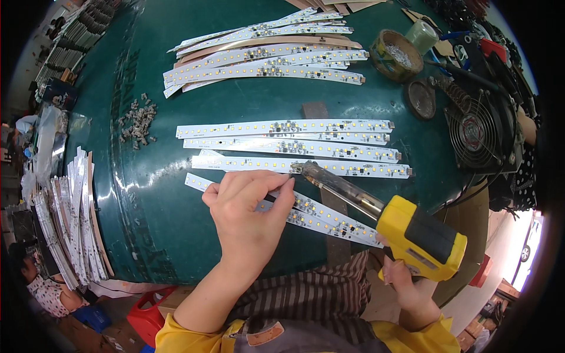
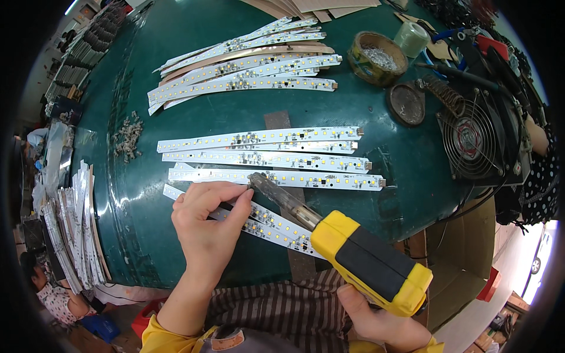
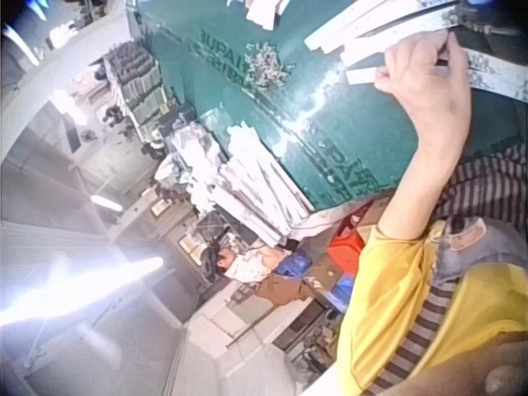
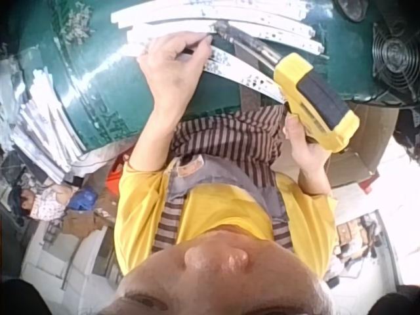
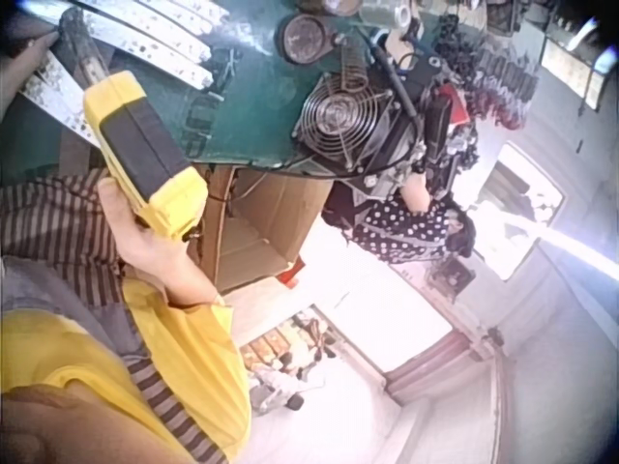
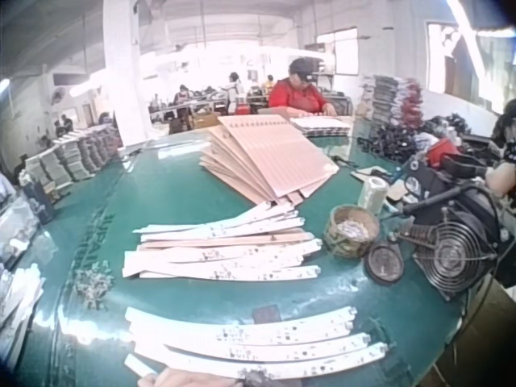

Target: The person places small components onto LED strips by hand and solders them with a soldering gun, then gathers and stacks the LED strips on the work table.

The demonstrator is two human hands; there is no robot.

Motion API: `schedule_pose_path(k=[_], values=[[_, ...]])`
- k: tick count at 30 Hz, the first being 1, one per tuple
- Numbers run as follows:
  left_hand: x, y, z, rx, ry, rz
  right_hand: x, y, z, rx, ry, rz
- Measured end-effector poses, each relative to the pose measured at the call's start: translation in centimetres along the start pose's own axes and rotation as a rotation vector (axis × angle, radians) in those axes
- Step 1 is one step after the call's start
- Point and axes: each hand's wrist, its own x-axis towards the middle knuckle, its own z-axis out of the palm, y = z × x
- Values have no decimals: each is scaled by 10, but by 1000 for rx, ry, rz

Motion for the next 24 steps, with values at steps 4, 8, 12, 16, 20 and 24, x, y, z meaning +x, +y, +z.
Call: schedule_pose_path(k=[4,8,12,16,20,24], values=[[0,-1,-1,-17,0,-1,4,-1,1,-47,-53,-19],[0,-2,-1,-25,1,0,3,-1,2,-50,-47,-18],[0,-2,0,-12,13,8,-5,0,-1,-17,-31,61],[0,-2,-1,-20,5,15,-15,11,-2,9,142,53],[0,-4,-1,-43,12,16,7,-1,-2,-139,339,-103],[0,2,-3,-25,21,22,41,15,-7,-523,537,-167]])
